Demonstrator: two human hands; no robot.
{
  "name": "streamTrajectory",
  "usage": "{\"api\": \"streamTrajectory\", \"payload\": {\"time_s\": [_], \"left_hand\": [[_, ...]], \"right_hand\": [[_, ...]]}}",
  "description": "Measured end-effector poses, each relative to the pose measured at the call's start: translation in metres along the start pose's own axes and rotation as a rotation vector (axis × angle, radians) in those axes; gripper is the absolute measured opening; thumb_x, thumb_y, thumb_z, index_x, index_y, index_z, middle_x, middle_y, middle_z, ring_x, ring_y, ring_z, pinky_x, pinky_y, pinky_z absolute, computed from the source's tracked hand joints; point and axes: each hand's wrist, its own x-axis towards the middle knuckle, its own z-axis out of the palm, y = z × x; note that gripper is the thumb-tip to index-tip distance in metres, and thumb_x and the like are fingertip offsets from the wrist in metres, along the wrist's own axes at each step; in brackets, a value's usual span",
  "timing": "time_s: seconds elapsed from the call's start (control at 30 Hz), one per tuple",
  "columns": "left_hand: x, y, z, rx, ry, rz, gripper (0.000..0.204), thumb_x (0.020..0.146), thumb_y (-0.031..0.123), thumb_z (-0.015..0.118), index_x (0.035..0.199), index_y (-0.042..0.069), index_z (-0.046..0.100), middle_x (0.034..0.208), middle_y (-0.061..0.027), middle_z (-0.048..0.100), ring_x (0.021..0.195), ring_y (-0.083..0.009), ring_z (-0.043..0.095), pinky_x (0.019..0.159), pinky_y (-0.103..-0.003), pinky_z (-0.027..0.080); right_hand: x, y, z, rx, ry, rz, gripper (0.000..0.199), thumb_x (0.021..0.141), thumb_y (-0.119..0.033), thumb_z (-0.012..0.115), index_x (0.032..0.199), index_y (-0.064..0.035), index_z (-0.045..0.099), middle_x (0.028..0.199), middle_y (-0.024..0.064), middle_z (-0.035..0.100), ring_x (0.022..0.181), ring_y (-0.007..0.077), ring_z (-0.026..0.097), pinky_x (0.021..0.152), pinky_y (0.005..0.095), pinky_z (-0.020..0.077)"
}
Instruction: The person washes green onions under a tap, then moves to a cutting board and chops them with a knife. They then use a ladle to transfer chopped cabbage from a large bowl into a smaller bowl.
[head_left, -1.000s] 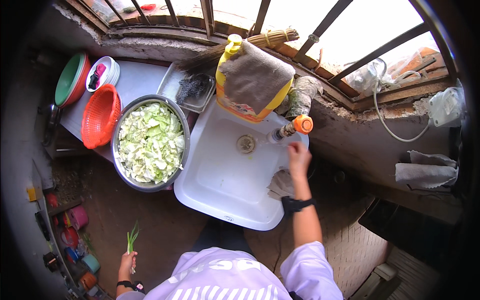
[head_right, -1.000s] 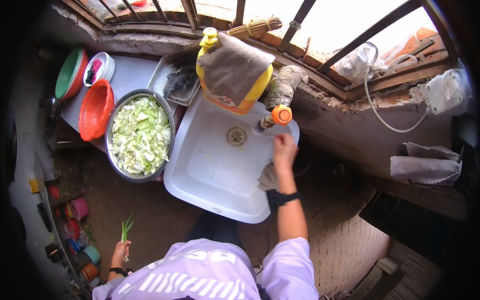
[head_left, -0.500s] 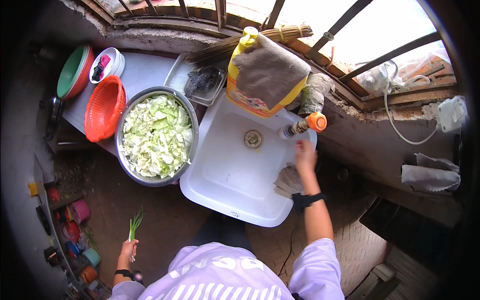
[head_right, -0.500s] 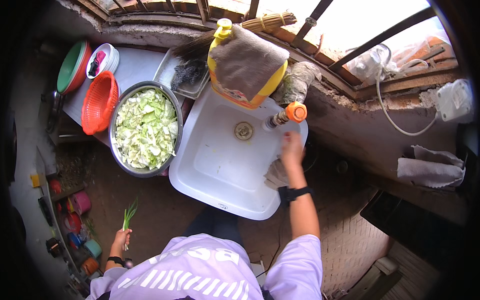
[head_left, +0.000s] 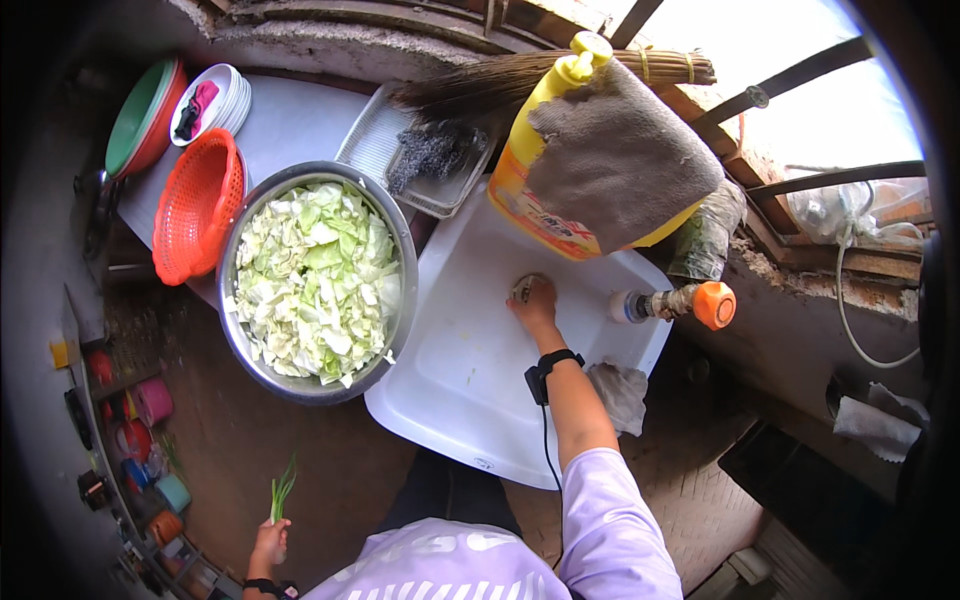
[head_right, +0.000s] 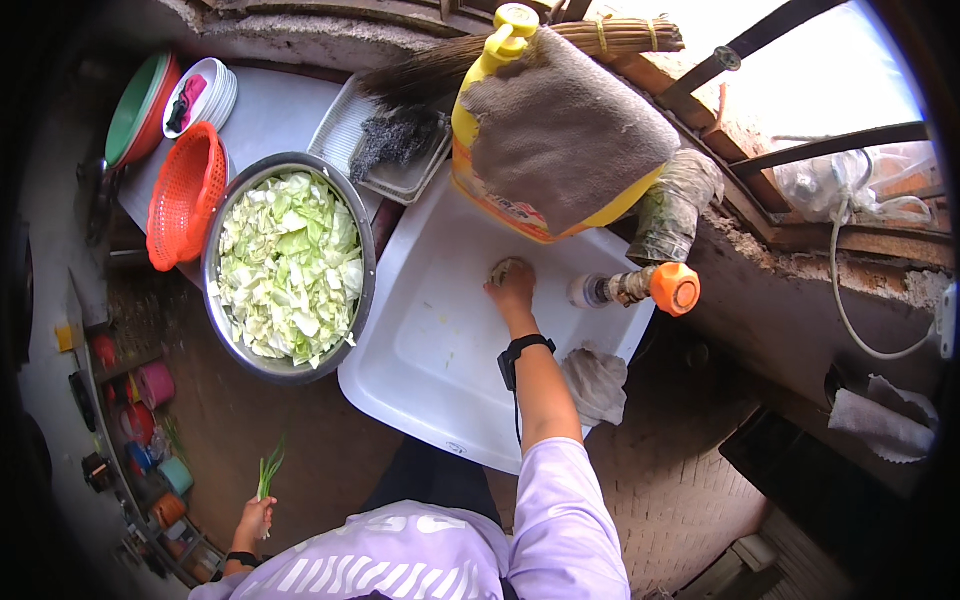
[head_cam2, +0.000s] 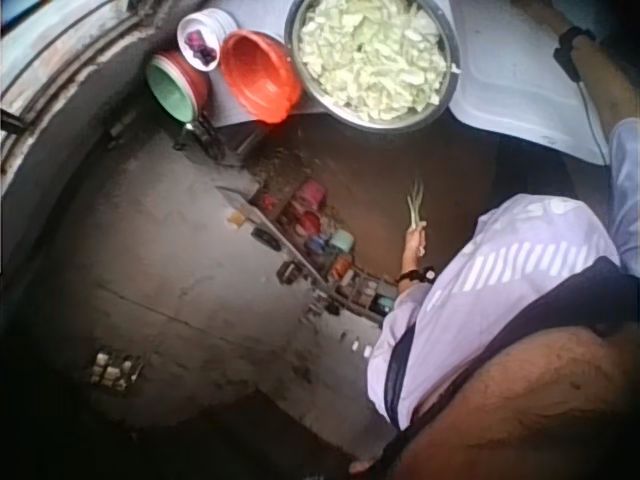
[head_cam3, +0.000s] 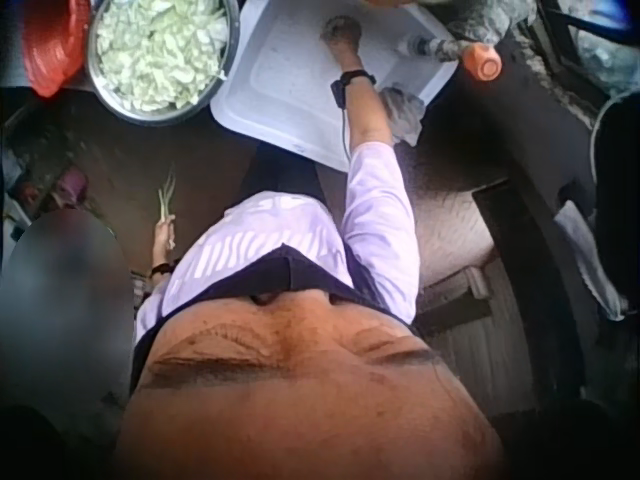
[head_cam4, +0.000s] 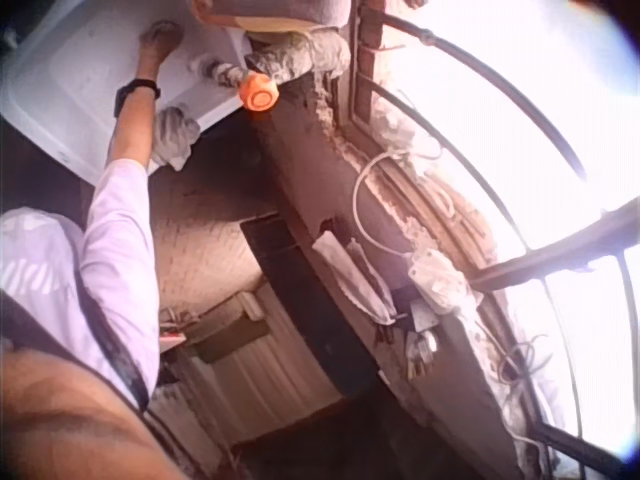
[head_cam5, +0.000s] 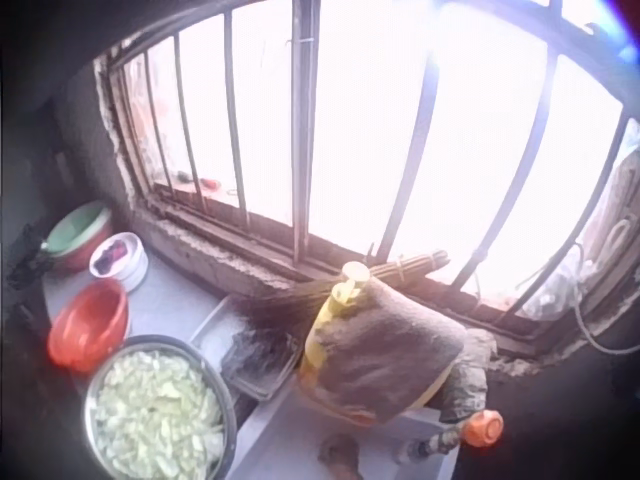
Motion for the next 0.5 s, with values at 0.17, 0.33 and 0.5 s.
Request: {"api": "streamTrajectory", "payload": {"time_s": [0.17,0.33,0.5], "left_hand": [[-0.005,0.003,0.013,-0.053,-0.032,-0.014,0.012,0.095,0.019,0.056,0.093,0.009,0.062,0.057,0.0045,0.043,0.042,-0.0046,0.031,0.037,-0.022,0.027],[-0.011,0.005,0.016,-0.009,-0.013,0.004,0.012,0.095,0.020,0.056,0.094,0.010,0.062,0.056,0.0044,0.043,0.040,-0.0050,0.032,0.036,-0.023,0.027],[-0.010,0.007,0.009,0.021,0.046,0.016,0.012,0.095,0.021,0.055,0.092,0.012,0.062,0.055,0.0040,0.043,0.039,-0.0053,0.033,0.035,-0.023,0.028]], "right_hand": [[-0.019,0.008,0.010,0.104,0.170,-0.216,0.045,0.077,-0.023,0.075,0.113,-0.0020,0.059,0.116,0.0190,0.060,0.110,0.0377,0.054,0.093,0.0436,0.0449],[-0.001,0.032,0.000,0.266,-0.084,-0.160,0.023,0.077,-0.017,0.072,0.092,-0.0024,0.064,0.086,0.0145,0.066,0.084,0.0331,0.063,0.075,0.0412,0.0501],[0.015,0.038,-0.001,0.438,-0.178,-0.135,0.012,0.073,-0.014,0.074,0.078,-0.0048,0.067,0.071,0.0074,0.067,0.065,0.0203,0.063,0.060,0.0330,0.0493]]}}
